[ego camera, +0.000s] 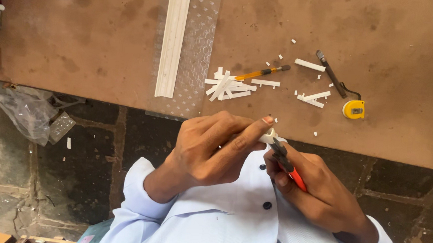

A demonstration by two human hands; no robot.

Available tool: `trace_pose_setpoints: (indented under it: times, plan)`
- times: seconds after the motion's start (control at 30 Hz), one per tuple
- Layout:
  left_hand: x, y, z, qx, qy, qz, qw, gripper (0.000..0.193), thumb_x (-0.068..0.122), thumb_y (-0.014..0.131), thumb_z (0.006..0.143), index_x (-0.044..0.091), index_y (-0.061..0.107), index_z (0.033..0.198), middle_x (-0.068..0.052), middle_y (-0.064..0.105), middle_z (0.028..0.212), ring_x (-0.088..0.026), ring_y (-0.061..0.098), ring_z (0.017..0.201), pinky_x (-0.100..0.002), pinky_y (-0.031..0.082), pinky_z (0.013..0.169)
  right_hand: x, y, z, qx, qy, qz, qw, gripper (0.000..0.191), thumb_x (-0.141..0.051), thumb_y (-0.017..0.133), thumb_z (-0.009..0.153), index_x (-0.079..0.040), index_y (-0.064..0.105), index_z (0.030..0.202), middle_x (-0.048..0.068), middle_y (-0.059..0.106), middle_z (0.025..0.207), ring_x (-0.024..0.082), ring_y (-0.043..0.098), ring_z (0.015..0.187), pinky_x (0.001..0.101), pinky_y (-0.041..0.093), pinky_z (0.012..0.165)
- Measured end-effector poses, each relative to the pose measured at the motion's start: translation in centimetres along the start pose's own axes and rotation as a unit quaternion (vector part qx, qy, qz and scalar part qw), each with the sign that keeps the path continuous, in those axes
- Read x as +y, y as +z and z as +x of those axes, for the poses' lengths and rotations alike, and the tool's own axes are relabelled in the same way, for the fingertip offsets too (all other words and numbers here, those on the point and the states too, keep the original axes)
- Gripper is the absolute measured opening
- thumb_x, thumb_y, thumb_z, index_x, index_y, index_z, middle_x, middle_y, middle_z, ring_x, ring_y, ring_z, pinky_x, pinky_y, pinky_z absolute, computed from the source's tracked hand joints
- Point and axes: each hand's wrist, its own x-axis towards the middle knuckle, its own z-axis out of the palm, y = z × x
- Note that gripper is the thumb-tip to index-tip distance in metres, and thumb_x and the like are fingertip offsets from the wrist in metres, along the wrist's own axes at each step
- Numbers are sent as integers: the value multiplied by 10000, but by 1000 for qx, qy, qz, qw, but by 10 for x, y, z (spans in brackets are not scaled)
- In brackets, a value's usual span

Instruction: The person repeatedly picks up short white plastic strips and uses red-handled pliers to trim small pieces from their ends. The trimmed pieces accumulate on the workbench. The person handles the strips one at a time and places the trimmed pieces back on the table.

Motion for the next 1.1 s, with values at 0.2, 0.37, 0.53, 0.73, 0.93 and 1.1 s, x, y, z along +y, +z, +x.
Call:
trace_pose_setpoints:
  times: [0.2, 0.37, 0.53, 0.73, 0.93, 1.1]
  plan:
    - [-1, -3, -2, -10, 10, 20, 1000, 434, -4, 772, 918, -35, 644, 1333, -78, 698, 1041, -166, 635, 766, -298, 513, 671, -1, -1, 0, -16, 44, 14, 999, 142, -128, 540, 958, -25, 561, 1054, 63, 552, 708, 194, 540, 611, 329, 480, 597]
    - [-2, -5, -3, -17, 16, 33, 999, 412, -34, 750, 918, -42, 655, 1319, -81, 684, 1044, -167, 636, 768, -306, 523, 676, 0, 1, 0, -7, 46, -3, 999, 187, -136, 547, 959, -16, 568, 1100, 58, 584, 723, 178, 571, 619, 313, 487, 608]
    - [-2, -6, -3, -7, 32, 33, 999, 398, -22, 778, 928, -66, 656, 1304, -88, 680, 1051, -167, 647, 785, -306, 522, 671, 6, 2, -3, 9, 32, 9, 999, 234, -84, 569, 903, 3, 568, 1120, 63, 573, 723, 164, 558, 611, 304, 474, 590]
    - [-3, -5, 1, 8, 52, 22, 998, 384, -21, 796, 916, -87, 658, 1268, -98, 676, 1014, -169, 658, 780, -301, 524, 655, 19, 4, -6, 10, 33, 111, 993, 176, 15, 602, 822, 9, 573, 995, 61, 500, 724, 161, 529, 625, 303, 452, 562]
    - [0, -6, 8, 16, 61, 0, 998, 389, -15, 822, 873, -94, 672, 1223, -105, 669, 942, -175, 663, 742, -305, 521, 626, 28, 9, -10, 15, -52, 98, 994, 213, 52, 668, 846, -39, 495, 930, 24, 398, 749, 157, 432, 672, 315, 429, 660]
    - [5, -9, 12, 4, -24, -147, 989, 332, -11, 832, 871, -36, 679, 1165, -104, 696, 927, -204, 708, 785, -284, 545, 634, 30, 11, -11, 35, -40, 32, 998, 173, 11, 700, 840, -47, 547, 897, 32, 429, 691, 174, 453, 594, 338, 369, 567]
